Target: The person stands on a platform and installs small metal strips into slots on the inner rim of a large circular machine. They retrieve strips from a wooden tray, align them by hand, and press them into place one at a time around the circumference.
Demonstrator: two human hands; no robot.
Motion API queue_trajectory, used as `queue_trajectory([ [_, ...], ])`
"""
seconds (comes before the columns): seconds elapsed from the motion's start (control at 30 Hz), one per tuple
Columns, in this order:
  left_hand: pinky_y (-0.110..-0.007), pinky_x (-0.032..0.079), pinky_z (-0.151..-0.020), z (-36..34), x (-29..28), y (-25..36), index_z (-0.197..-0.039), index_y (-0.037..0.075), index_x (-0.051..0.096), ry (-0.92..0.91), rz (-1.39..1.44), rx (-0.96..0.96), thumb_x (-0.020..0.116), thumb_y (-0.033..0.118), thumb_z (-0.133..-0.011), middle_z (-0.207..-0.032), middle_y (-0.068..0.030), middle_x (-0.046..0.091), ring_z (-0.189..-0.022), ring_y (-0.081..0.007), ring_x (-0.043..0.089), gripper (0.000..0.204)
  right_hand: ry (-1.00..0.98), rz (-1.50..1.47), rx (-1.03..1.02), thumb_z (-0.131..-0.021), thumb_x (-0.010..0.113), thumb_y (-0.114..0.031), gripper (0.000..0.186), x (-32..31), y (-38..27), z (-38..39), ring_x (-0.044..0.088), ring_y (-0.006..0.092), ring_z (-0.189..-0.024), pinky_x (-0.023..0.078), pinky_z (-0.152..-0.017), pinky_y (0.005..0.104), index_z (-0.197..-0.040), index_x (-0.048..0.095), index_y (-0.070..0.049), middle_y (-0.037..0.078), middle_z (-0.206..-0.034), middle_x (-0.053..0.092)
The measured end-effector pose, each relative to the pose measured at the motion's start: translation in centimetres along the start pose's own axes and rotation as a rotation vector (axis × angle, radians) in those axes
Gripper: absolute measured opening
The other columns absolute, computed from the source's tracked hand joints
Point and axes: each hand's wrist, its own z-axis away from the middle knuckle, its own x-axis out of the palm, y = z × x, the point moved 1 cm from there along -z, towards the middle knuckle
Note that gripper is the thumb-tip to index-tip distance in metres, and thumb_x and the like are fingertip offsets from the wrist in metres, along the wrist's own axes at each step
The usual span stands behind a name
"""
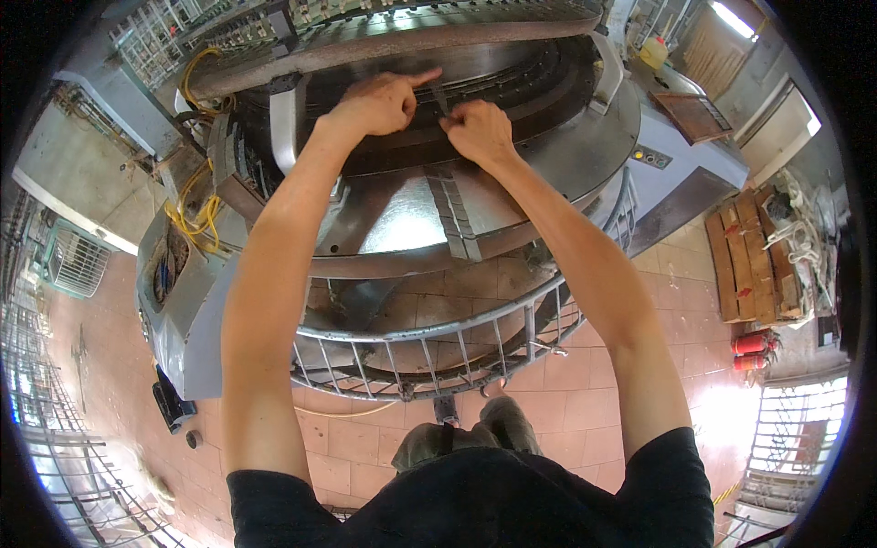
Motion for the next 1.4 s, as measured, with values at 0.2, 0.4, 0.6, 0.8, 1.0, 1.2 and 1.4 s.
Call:
queue_trajectory([
  [0.2, -0.043, 0.054, -0.091, -0.1, -2.6, 0.5, -0.144, 0.041, 0.052, 0.018, -0.077, -0.066, 0.056, -0.001, -0.082, -0.107, -0.0123, 0.073, -0.103, -0.0296, 0.069, 0.075, 0.143, -0.040, -0.024, -0.084, 0.072, -0.032, 0.024, 2.1, 0.2, -3.7, 0.071, 0.0372, -0.087, 0.057, -0.078, 0.0443, -0.087, 0.079, -0.010, 0.018, -0.088, 0.074],
  [0.4, -0.045, 0.053, -0.077, 0.7, -2.9, 1.0, -0.094, 0.014, 0.067, 0.080, -0.170, -0.071, 0.062, -0.001, -0.080, -0.108, -0.0093, 0.072, -0.090, -0.0318, 0.068, 0.021, 0.226, -0.069, -0.009, -0.081, 0.079, -0.039, 0.028, 3.6, 0.2, -6.5, 0.072, 0.0350, -0.085, 0.057, -0.077, 0.0433, -0.091, 0.080, -0.013, 0.015, -0.088, 0.075],
  [0.6, -0.046, 0.055, -0.083, 0.6, -2.1, 0.8, -0.099, 0.017, 0.064, 0.144, -0.244, -0.102, 0.065, 0.000, -0.080, -0.111, -0.0105, 0.072, -0.097, -0.0328, 0.069, 0.026, 0.381, -0.084, -0.044, -0.075, 0.083, -0.049, 0.042, 3.5, 1.1, -6.1, 0.072, 0.0342, -0.081, 0.057, -0.072, 0.0431, -0.086, 0.080, -0.009, 0.015, -0.083, 0.074],
  [0.8, -0.045, 0.054, -0.096, 0.1, -1.1, 0.6, -0.156, 0.050, 0.018, 0.063, -0.270, -0.174, 0.062, 0.001, -0.085, -0.119, -0.0107, 0.071, -0.109, -0.0306, 0.068, 0.096, 0.361, -0.103, -0.021, -0.069, 0.086, -0.052, 0.049, 3.1, 1.4, -6.8, 0.070, 0.0345, -0.067, 0.056, -0.063, 0.0423, -0.073, 0.077, -0.004, 0.017, -0.069, 0.070],
  [1.0, -0.045, 0.055, -0.092, 0.5, -0.7, 0.8, -0.131, 0.031, 0.060, 0.149, -0.210, -0.044, 0.065, 0.000, -0.080, -0.126, -0.0018, 0.068, -0.106, -0.0297, 0.069, 0.060, 0.373, -0.132, -0.028, -0.067, 0.086, -0.054, 0.054, 3.1, 1.6, -6.9, 0.070, 0.0362, -0.065, 0.056, -0.063, 0.0429, -0.068, 0.074, -0.002, 0.018, -0.068, 0.069],
  [1.2, -0.049, 0.054, -0.092, 1.1, 0.4, 0.9, -0.098, 0.011, 0.077, 0.198, -0.160, -0.115, 0.069, -0.001, -0.075, -0.138, 0.0026, 0.061, -0.109, -0.0331, 0.067, 0.027, 0.325, -0.046, -0.014, -0.065, 0.083, -0.064, 0.063, 2.7, 1.2, -7.1, 0.071, 0.0360, -0.070, 0.057, -0.065, 0.0440, -0.069, 0.074, -0.001, 0.018, -0.069, 0.069],
  [1.4, -0.046, 0.058, -0.085, 0.5, 2.3, 0.5, -0.144, 0.032, 0.047, 0.349, -0.175, -0.100, 0.070, 0.000, -0.077, -0.111, -0.0105, 0.072, -0.098, -0.0333, 0.071, 0.079, 0.216, 0.009, 0.059, -0.068, 0.081, -0.067, 0.063, 2.6, 0.7, -7.2, 0.072, 0.0344, -0.071, 0.057, -0.066, 0.0432, -0.073, 0.075, -0.004, 0.018, -0.075, 0.072],
])
